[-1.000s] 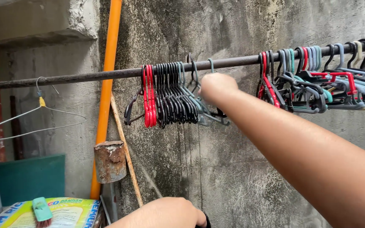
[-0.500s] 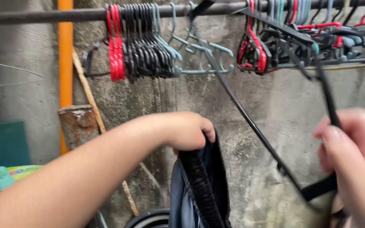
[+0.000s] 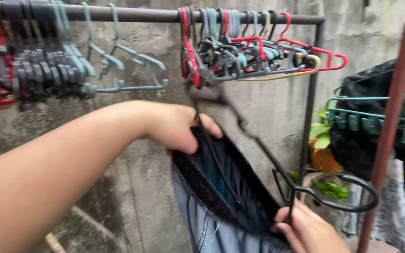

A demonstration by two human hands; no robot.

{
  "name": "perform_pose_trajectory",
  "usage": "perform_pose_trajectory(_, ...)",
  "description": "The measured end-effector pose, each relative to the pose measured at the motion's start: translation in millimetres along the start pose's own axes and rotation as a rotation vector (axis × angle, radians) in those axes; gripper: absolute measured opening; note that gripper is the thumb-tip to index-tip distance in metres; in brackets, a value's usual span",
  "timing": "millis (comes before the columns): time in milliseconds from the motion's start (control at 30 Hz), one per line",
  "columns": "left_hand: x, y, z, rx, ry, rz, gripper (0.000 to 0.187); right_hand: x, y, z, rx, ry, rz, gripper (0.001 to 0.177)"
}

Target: Hanging various items of clothing from a laundry basket onto a clothes rack using hangers.

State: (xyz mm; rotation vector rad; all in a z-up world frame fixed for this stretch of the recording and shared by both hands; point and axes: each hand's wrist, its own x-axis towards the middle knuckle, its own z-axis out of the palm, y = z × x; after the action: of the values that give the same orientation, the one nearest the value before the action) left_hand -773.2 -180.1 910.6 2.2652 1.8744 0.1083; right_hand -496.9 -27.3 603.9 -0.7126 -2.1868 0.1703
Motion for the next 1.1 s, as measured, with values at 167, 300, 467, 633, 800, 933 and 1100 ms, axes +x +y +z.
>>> perform_pose_trajectory(167, 37, -56, 59, 0.112, -0.085, 0.228, 0.072, -70, 106, -87, -0.070, 0.059, 0.175, 0.013)
perform_pose_trajectory(300, 54, -58, 100, 0.079, -0.183, 0.193, 0.085, -117, 164, -153, -0.206, 0.147, -0.009, 0.014)
perform_pose_trajectory(467, 69, -34, 125, 0.045, -0.168, 0.105, 0.098, -160, 242, -195, -0.458, 0.076, -0.274, 0.021)
perform_pose_trajectory(633, 82, -3, 151, 0.069, -0.116, 0.178, 0.084, -185, 279, -221, -0.518, 0.091, -0.570, 0.030)
perform_pose_trajectory(800, 110, 17, 164, -0.005, -0.140, 0.126, 0.087, -226, 314, -254, -0.543, -0.167, -0.349, 0.029)
perform_pose_trajectory(933, 129, 40, 169, 0.013, -0.104, 0.152, 0.083, -147, 193, -260, -0.612, -0.110, -0.312, 0.027)
perform_pose_trajectory(1100, 140, 101, 174, -0.895, -0.524, 0.149, 0.037, -101, 152, -283, -0.577, 0.067, -0.382, 0.028)
